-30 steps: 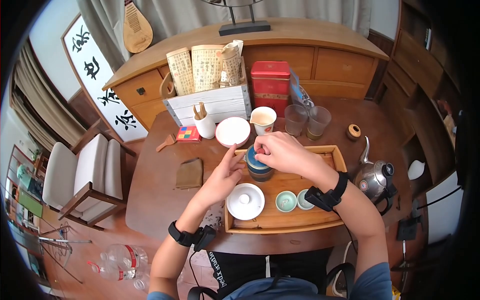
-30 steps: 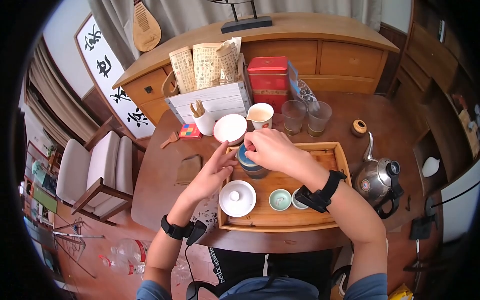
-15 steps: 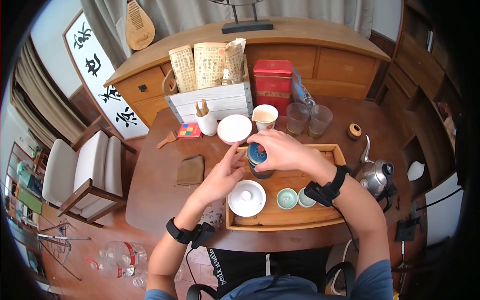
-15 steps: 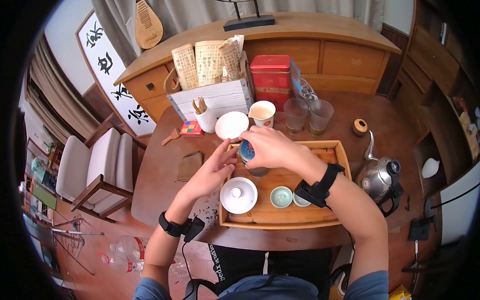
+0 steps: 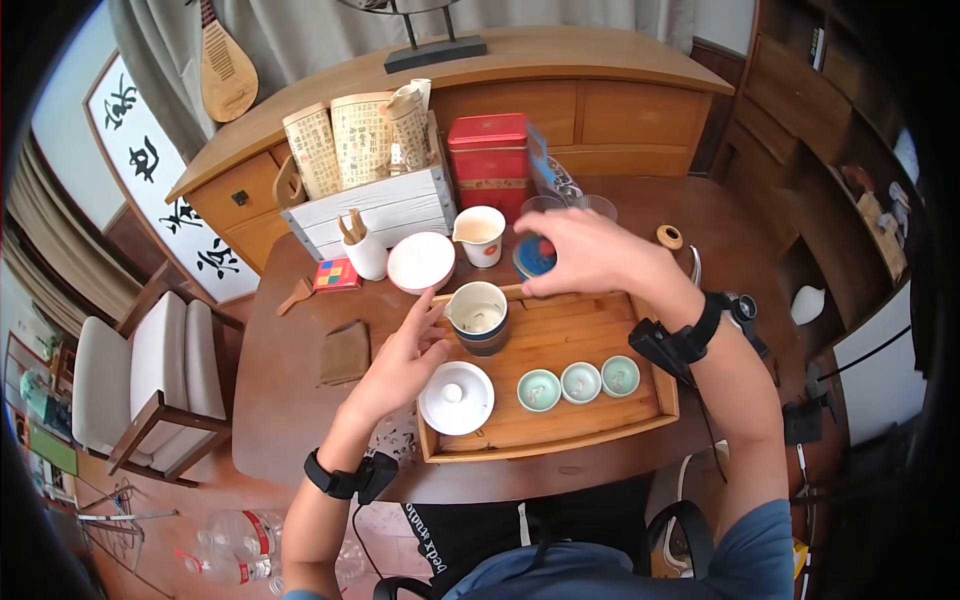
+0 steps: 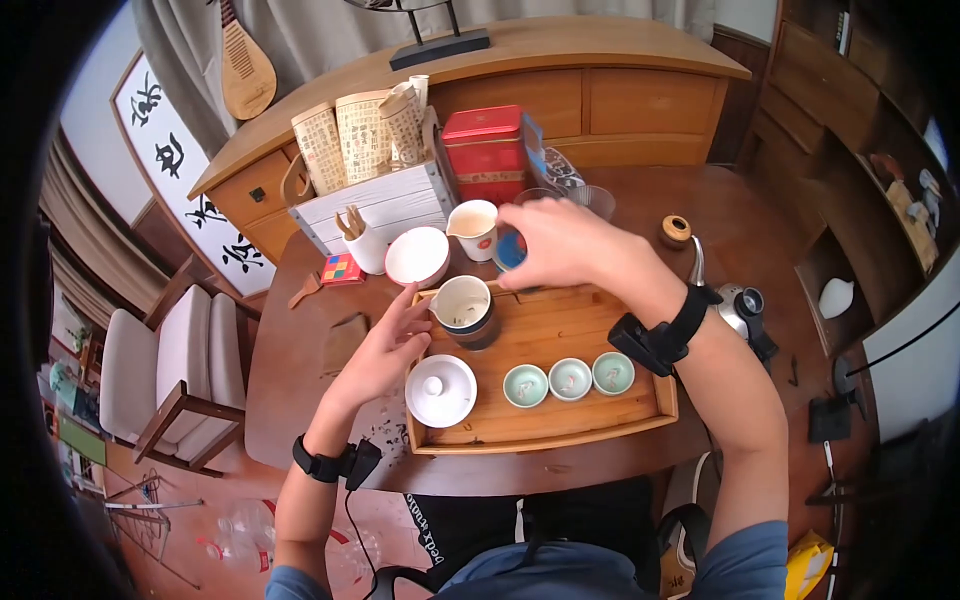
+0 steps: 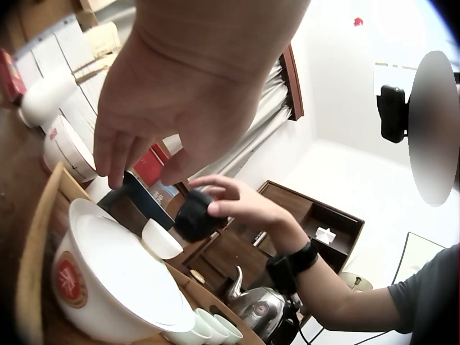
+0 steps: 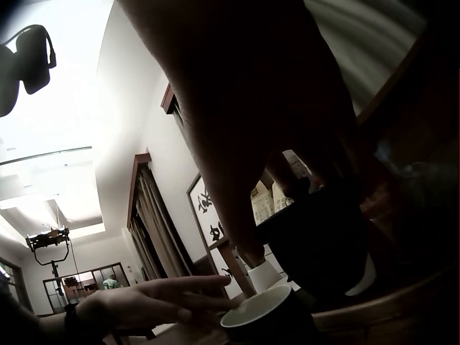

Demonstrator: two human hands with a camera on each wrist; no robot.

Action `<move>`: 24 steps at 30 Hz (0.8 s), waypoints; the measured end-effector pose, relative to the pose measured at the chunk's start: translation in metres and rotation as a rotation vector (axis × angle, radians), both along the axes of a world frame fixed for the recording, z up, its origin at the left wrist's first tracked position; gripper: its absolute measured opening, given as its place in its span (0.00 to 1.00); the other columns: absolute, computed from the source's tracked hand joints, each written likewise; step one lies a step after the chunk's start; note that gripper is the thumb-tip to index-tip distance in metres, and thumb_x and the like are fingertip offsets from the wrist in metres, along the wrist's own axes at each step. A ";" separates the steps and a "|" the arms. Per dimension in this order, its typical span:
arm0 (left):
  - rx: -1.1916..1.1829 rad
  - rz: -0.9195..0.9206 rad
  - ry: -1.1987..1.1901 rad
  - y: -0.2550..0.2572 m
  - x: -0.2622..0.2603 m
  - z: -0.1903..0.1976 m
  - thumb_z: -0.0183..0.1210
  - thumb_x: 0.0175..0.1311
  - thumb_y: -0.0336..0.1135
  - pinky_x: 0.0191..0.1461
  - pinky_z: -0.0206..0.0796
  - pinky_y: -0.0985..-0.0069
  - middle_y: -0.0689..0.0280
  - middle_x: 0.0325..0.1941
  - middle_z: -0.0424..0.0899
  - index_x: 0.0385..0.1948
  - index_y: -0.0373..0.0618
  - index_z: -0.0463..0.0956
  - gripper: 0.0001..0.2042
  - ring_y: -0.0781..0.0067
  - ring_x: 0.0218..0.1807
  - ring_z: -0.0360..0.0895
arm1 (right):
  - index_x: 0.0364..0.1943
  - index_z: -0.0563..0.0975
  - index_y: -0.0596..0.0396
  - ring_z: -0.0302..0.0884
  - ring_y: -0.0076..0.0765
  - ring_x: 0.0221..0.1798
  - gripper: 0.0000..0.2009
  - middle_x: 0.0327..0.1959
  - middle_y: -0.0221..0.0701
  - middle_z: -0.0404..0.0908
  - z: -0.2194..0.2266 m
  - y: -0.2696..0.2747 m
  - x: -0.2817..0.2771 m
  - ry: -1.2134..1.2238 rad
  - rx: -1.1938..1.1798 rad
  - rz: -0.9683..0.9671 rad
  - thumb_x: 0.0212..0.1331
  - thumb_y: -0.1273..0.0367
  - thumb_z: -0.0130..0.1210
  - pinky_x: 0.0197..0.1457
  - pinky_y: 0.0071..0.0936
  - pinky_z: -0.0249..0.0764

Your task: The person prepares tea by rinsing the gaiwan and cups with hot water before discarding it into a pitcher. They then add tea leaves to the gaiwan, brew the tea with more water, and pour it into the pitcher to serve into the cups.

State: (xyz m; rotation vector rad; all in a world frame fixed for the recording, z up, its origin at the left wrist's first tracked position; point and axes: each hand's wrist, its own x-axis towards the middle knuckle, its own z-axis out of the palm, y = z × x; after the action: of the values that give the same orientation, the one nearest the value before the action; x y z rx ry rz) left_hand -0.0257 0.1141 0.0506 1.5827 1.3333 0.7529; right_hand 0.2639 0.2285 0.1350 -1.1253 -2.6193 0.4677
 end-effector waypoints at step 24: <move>0.108 -0.030 0.377 0.007 -0.007 -0.027 0.60 0.72 0.38 0.68 0.71 0.61 0.39 0.66 0.81 0.74 0.32 0.66 0.31 0.45 0.65 0.80 | 0.63 0.75 0.61 0.69 0.52 0.71 0.46 0.63 0.46 0.78 -0.081 -0.012 -0.040 -0.090 -0.047 0.096 0.41 0.46 0.80 0.79 0.45 0.54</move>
State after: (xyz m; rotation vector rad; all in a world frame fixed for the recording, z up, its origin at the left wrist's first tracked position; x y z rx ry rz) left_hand -0.0328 0.1210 0.0237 1.8936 1.5516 0.5312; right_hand 0.2238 0.2168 0.0539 -1.0608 -2.7636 0.5121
